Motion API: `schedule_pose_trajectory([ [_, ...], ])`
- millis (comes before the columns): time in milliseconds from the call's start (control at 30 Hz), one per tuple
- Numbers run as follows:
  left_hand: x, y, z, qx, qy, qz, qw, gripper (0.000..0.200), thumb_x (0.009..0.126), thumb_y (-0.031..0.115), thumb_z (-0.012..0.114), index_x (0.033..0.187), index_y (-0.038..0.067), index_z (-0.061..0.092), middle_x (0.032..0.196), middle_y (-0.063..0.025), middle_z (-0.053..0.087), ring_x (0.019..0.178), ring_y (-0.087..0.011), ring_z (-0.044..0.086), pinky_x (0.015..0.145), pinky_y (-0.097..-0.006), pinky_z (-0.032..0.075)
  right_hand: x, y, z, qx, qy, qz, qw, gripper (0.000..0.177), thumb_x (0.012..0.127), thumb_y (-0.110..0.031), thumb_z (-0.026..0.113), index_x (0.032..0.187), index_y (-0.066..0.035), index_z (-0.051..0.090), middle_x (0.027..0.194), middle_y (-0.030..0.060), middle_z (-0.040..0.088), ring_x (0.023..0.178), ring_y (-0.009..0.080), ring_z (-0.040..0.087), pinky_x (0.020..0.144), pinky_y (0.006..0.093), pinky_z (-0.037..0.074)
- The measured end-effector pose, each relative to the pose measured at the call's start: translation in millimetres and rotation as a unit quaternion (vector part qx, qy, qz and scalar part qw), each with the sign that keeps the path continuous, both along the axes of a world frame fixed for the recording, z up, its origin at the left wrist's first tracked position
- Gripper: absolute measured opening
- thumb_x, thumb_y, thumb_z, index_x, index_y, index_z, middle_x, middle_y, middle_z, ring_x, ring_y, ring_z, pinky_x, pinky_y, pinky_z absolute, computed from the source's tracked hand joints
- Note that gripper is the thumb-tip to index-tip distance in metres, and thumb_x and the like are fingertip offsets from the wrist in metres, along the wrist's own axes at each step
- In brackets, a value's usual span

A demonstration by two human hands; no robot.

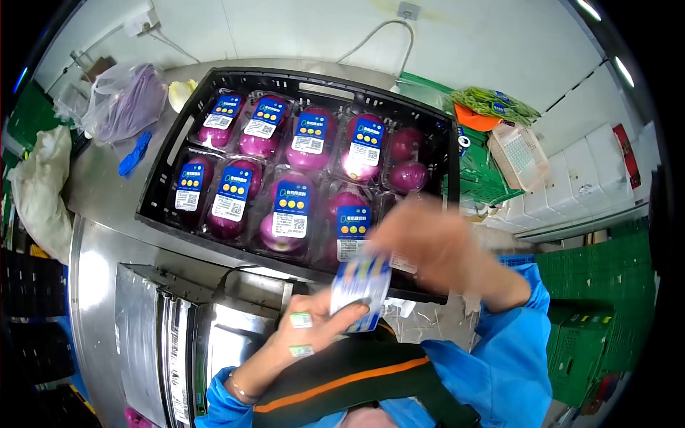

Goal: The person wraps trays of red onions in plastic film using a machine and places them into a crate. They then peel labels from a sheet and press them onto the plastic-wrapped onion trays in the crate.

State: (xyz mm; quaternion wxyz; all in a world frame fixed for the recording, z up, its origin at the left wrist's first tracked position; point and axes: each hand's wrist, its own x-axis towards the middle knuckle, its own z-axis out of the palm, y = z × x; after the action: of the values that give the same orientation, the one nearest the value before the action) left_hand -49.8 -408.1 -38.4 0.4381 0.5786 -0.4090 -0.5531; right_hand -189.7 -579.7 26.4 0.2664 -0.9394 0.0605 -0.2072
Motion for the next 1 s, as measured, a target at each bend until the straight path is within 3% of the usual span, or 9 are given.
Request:
schedule_pose_trajectory([
  [100, -7.3, 4.4, -22.0, 0.094, 0.035, -0.045, 0.994, 0.032, 0.087, 0.028, 0.057, 0.106, 0.003, 0.062, 0.091, -0.0075, 0.067, 0.082, -0.0107, 0.061, 0.074, -0.0243, 0.047, -10.7, -90.3, 20.8, 0.183, 0.007, -0.273, 0.944, 0.015, 0.077, -0.006, 0.062, 0.092, -0.002, 0.062, 0.083, 0.0031, 0.06, 0.076, 0.01, 0.057, 0.067, 0.026, 0.048],
  [233, -4.5, 2.2, -17.1, -0.054, 0.224, 0.027, 0.973, 0.054, 0.083, 0.004, 0.06, 0.132, 0.004, 0.037, 0.099, -0.0112, 0.064, 0.093, -0.013, 0.059, 0.08, -0.025, 0.045, -23.1, -204.0, -40.4, 0.258, 0.199, -0.233, 0.916, 0.03, 0.066, -0.001, 0.064, 0.094, -0.002, 0.056, 0.086, 0.0038, 0.06, 0.08, 0.0103, 0.055, 0.069, 0.0239, 0.046],
  [300, 4.9, 8.7, -10.3, -0.031, 0.27, 0.006, 0.962, 0.088, 0.078, -0.011, 0.056, 0.141, 0.009, -0.002, 0.109, -0.0169, 0.059, 0.099, -0.0155, 0.057, 0.085, -0.0288, 0.043, -23.7, -239.6, -98.4, 0.203, 0.312, -0.244, 0.896, 0.037, 0.061, -0.005, 0.068, 0.095, -0.002, 0.055, 0.086, 0.0059, 0.06, 0.08, 0.0145, 0.055, 0.071, 0.0267, 0.045],
  [367, 0.1, 13.5, -8.6, -0.089, 0.289, 0.048, 0.952, 0.094, 0.076, -0.015, 0.057, 0.141, 0.009, -0.007, 0.107, -0.0163, 0.06, 0.099, -0.0169, 0.057, 0.087, -0.0312, 0.042, -19.1, -237.7, -124.9, 0.08, 0.279, -0.285, 0.913, 0.044, 0.057, -0.008, 0.071, 0.097, -0.002, 0.055, 0.084, 0.0078, 0.06, 0.08, 0.0175, 0.056, 0.072, 0.0288, 0.046],
  [500, 4.1, 29.4, -10.7, -0.054, 0.194, 0.012, 0.979, 0.081, 0.071, -0.012, 0.061, 0.139, 0.008, 0.022, 0.136, -0.0145, 0.033, 0.119, -0.0198, 0.042, 0.094, -0.0316, 0.038, -16.6, -221.1, -144.8, 0.01, 0.282, -0.366, 0.887, 0.063, 0.059, -0.012, 0.069, 0.117, -0.005, 0.046, 0.105, 0.0195, 0.052, 0.096, 0.0324, 0.052, 0.086, 0.0354, 0.043],
  [633, 0.7, 31.5, -15.4, -0.076, 0.123, 0.055, 0.988, 0.038, 0.082, -0.001, 0.057, 0.119, 0.003, 0.052, 0.111, -0.0104, 0.056, 0.099, -0.017, 0.055, 0.084, -0.0269, 0.042, -21.9, -183.7, -138.9, -0.199, 0.122, -0.357, 0.904, 0.074, 0.073, -0.022, 0.064, 0.132, 0.001, 0.027, 0.132, 0.0249, 0.032, 0.123, 0.0356, 0.032, 0.1, 0.0438, 0.031],
  [733, -8.4, 25.4, -7.1, -0.065, 0.116, 0.145, 0.98, 0.025, 0.087, 0.005, 0.054, 0.112, 0.003, 0.058, 0.094, -0.0074, 0.064, 0.084, -0.0107, 0.058, 0.073, -0.0207, 0.044, -22.2, -158.8, -158.5, -0.125, 0.308, -0.264, 0.906, 0.069, 0.085, -0.043, 0.048, 0.133, 0.001, 0.026, 0.141, 0.0242, 0.019, 0.13, 0.0374, 0.02, 0.104, 0.0427, 0.025],
  [900, -15.6, 24.8, -16.3, -0.026, 0.019, 0.14, 0.99, 0.02, 0.085, 0.007, 0.058, 0.105, 0.001, 0.061, 0.09, -0.009, 0.065, 0.077, -0.009, 0.06, 0.065, -0.0193, 0.047, -23.3, -117.7, -115.7, -0.082, 0.402, -0.191, 0.892, 0.068, 0.086, -0.051, 0.041, 0.131, -0.001, 0.033, 0.131, 0.0278, 0.034, 0.12, 0.0451, 0.033, 0.101, 0.0474, 0.028],
  [1000, -28.4, 31.9, -40.9, -0.012, 0.007, 0.278, 0.96, 0.011, 0.083, 0.009, 0.062, 0.089, -0.001, 0.062, 0.075, -0.0052, 0.065, 0.064, -0.0049, 0.057, 0.057, -0.0188, 0.045, -11.7, -99.1, -66.5, 0.039, 0.441, -0.252, 0.861, 0.06, 0.087, -0.047, 0.043, 0.126, -0.002, 0.039, 0.11, 0.0274, 0.051, 0.105, 0.0417, 0.049, 0.097, 0.0489, 0.032],
])
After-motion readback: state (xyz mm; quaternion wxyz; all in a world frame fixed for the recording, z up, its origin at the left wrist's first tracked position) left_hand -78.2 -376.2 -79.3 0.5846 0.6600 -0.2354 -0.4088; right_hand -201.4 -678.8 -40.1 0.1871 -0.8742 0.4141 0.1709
